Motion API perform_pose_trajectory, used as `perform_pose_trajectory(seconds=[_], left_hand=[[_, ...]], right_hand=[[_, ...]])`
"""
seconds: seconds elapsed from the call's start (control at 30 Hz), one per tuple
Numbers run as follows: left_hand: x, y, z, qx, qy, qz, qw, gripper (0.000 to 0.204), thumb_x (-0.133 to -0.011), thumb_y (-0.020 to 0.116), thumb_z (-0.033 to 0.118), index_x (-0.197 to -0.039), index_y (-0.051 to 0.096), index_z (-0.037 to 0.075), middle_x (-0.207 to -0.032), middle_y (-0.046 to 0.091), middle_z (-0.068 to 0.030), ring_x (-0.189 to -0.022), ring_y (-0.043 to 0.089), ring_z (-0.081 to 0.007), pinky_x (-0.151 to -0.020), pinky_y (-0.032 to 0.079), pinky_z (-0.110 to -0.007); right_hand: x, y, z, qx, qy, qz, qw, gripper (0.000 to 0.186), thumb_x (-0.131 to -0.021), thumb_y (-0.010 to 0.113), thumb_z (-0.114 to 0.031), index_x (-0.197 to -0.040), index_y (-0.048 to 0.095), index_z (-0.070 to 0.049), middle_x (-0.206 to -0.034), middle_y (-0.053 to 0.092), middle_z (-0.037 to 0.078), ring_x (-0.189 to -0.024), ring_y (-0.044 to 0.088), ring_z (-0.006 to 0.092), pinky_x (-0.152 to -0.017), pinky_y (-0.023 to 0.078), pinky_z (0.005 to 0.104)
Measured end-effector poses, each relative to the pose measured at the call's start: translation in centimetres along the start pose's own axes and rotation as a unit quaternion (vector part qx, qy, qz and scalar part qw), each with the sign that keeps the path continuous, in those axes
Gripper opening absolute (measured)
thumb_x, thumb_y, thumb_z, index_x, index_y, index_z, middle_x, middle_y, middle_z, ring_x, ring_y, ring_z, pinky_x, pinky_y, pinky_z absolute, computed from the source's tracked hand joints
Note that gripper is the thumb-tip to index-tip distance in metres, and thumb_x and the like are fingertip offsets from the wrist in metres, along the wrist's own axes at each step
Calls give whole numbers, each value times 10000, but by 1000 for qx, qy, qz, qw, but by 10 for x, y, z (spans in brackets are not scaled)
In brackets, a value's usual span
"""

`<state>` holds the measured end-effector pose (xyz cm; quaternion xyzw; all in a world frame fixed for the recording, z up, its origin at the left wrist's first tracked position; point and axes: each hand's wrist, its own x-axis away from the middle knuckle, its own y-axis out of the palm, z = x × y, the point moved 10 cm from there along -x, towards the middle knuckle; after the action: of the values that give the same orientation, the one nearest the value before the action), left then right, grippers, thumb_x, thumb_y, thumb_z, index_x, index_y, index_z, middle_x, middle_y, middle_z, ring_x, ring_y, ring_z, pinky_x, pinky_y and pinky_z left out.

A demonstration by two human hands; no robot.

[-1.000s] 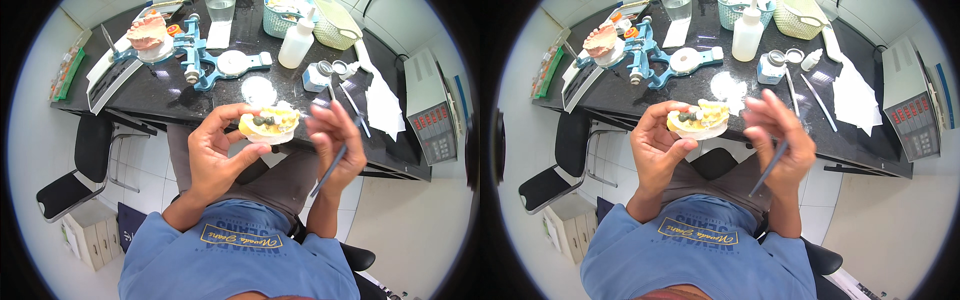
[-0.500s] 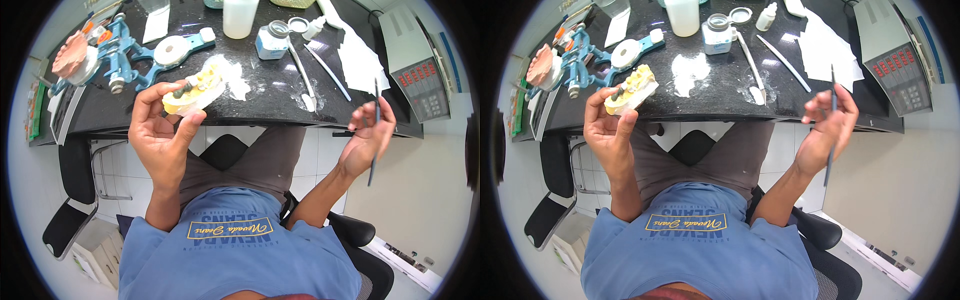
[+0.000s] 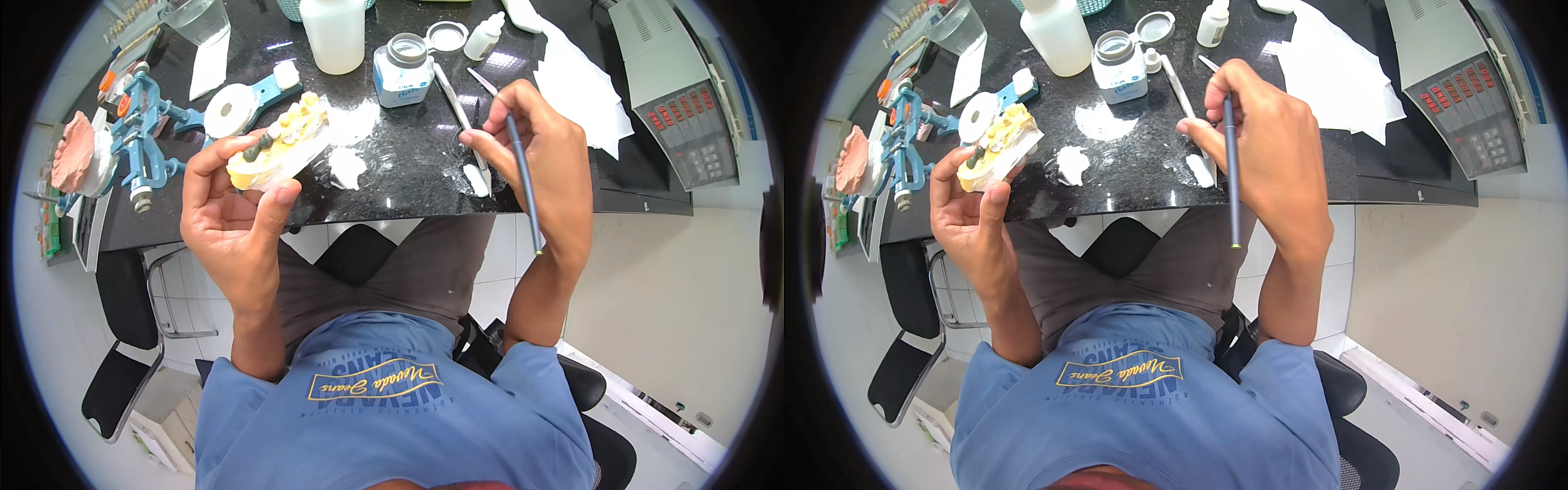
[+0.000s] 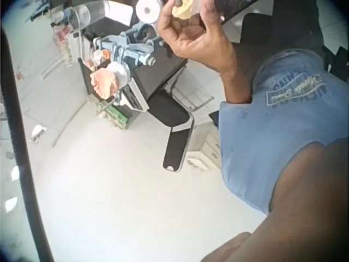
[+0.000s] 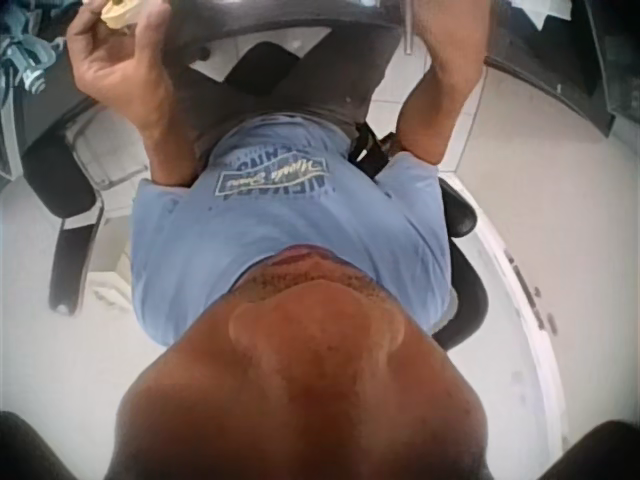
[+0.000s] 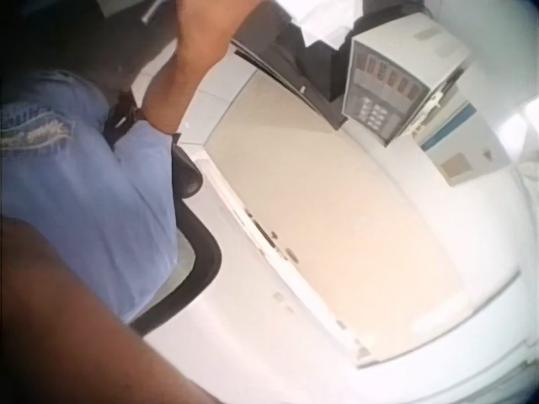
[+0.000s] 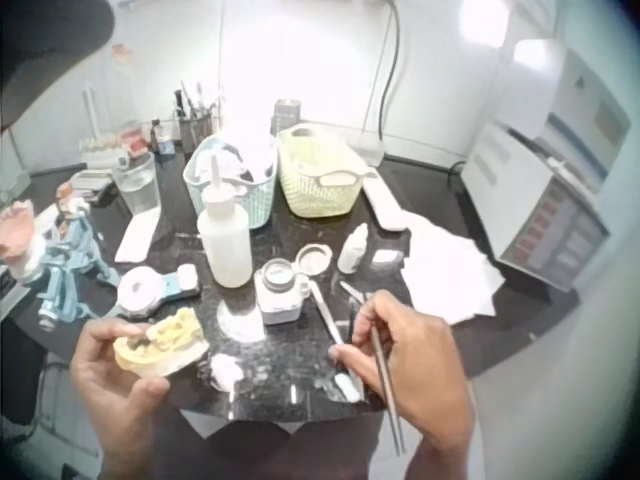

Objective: The person applies a dark substance to a dental crown on a stone model using a brush, then mounts the model into a dental articulator and continues to apply the substance and a white paste to the model surfaces.

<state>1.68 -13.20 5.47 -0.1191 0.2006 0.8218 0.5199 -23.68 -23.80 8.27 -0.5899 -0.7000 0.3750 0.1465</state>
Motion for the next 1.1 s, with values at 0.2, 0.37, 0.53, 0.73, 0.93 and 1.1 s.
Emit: perform_pose_trajectory(seconds=[0.2,0.37,0.53,0.73,0.93,1.1], left_hand=[[0,7,0,-11,0,-2,1000,480,-725,744,-49,-1137,498,-30,-1133,579,-178,-1059,588,-212,-932,485,-329],[-1,15,-1,0,-2,-14,1000,483,-718,747,-53,-1133,499,-30,-1123,583,-179,-1062,587,-219,-928,486,-330],[-4,24,1,-28,-5,-42,999,479,-704,758,-58,-1111,506,-37,-1104,590,-165,-1056,586,-212,-920,497,-331],[-7,24,0,-22,-10,-32,999,424,-737,732,-69,-1091,500,-44,-1080,600,-173,-986,634,-231,-831,564,-327],[3,10,15,-100,53,-42,993,403,-680,802,11,-1015,577,3,-1047,616,-127,-991,632,-213,-845,538,-314],[14,6,28,-103,78,-71,989,475,-651,826,38,-1044,559,45,-1028,670,-119,-1007,607,-244,-859,499,-351]], right_hand=[[-5,9,0,56,-19,-45,997,197,-755,707,-77,-805,520,-40,-669,604,96,-564,591,222,-536,446,343],[-17,6,-4,109,-90,-21,990,180,-755,686,-57,-820,519,-40,-705,606,117,-630,602,302,-581,458,382],[-16,-15,-11,62,-61,40,995,212,-777,736,-165,-864,577,-55,-714,587,68,-609,562,200,-577,450,335],[0,-56,-38,-106,-155,105,977,169,-833,469,-108,-895,562,19,-712,487,43,-640,369,87,-596,306,224],[-57,-43,-143,-143,-261,28,954,146,-861,605,-114,-932,545,-1,-747,505,28,-540,413,40,-475,300,175],[-145,21,-217,-60,-330,-81,939,236,-900,605,-190,-986,660,22,-841,656,68,-688,539,62,-575,393,187]])
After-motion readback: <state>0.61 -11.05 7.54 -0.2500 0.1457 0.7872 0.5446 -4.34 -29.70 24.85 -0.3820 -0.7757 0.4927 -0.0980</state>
